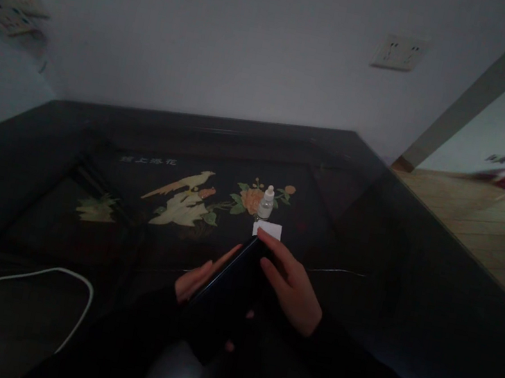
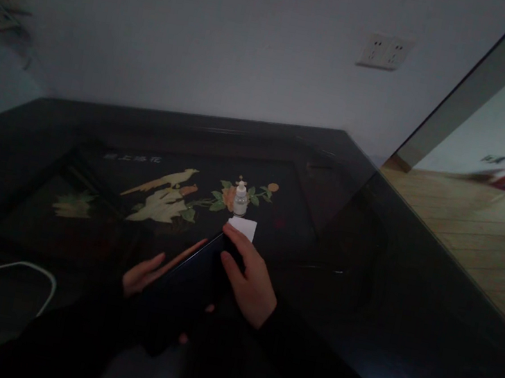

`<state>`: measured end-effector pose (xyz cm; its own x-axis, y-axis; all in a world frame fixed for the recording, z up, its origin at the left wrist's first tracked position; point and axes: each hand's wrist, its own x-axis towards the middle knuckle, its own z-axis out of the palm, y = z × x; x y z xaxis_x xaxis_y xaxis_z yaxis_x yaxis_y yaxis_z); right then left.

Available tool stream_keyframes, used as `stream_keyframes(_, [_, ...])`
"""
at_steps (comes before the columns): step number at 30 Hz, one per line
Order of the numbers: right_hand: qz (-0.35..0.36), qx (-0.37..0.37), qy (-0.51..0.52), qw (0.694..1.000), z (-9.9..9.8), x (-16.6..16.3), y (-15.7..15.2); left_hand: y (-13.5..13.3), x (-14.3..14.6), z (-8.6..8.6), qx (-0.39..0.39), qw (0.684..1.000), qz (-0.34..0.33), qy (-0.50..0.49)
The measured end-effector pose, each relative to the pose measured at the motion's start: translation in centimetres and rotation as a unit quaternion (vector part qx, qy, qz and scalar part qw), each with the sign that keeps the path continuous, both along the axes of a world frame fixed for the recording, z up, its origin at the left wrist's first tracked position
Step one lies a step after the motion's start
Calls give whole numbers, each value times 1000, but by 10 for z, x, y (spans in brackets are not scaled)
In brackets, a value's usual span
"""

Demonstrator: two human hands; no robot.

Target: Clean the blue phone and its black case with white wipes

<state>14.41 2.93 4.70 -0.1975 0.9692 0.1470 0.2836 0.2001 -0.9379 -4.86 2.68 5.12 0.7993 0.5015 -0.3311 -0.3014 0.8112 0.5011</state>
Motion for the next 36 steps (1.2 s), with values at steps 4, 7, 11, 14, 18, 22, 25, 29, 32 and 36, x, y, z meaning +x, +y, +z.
stream_keyframes(4, [-12,30,0,999,-1,-3,-2,0,5,-14,55,998,21,26])
stream_keyframes(7, [-26,63,-13,998,1,-2,-3,-3,8,-13,107,990,67,64])
stream_keyframes(11, [-33,87,-20,995,8,-2,-7,-11,10,-7,162,975,109,103])
stream_keyframes(14, [-38,77,-2,996,12,-3,-11,-16,12,-5,217,958,135,130])
stream_keyframes(18, [-41,77,14,996,14,-4,-15,-21,15,-3,279,936,153,152])
stream_keyframes(22, [-50,89,28,994,16,-4,-15,-25,18,-3,319,917,168,168])
stream_keyframes(25, [-55,94,43,993,14,-3,-14,-28,20,-6,320,910,185,189])
stream_keyframes(29, [-57,99,60,992,11,-2,-11,-29,22,-12,322,906,196,194])
stream_keyframes(32, [-64,101,66,991,10,-1,-11,-30,23,-12,349,896,200,187])
stream_keyframes(36, [-74,107,76,989,10,-2,-11,-32,24,-10,370,889,205,177])
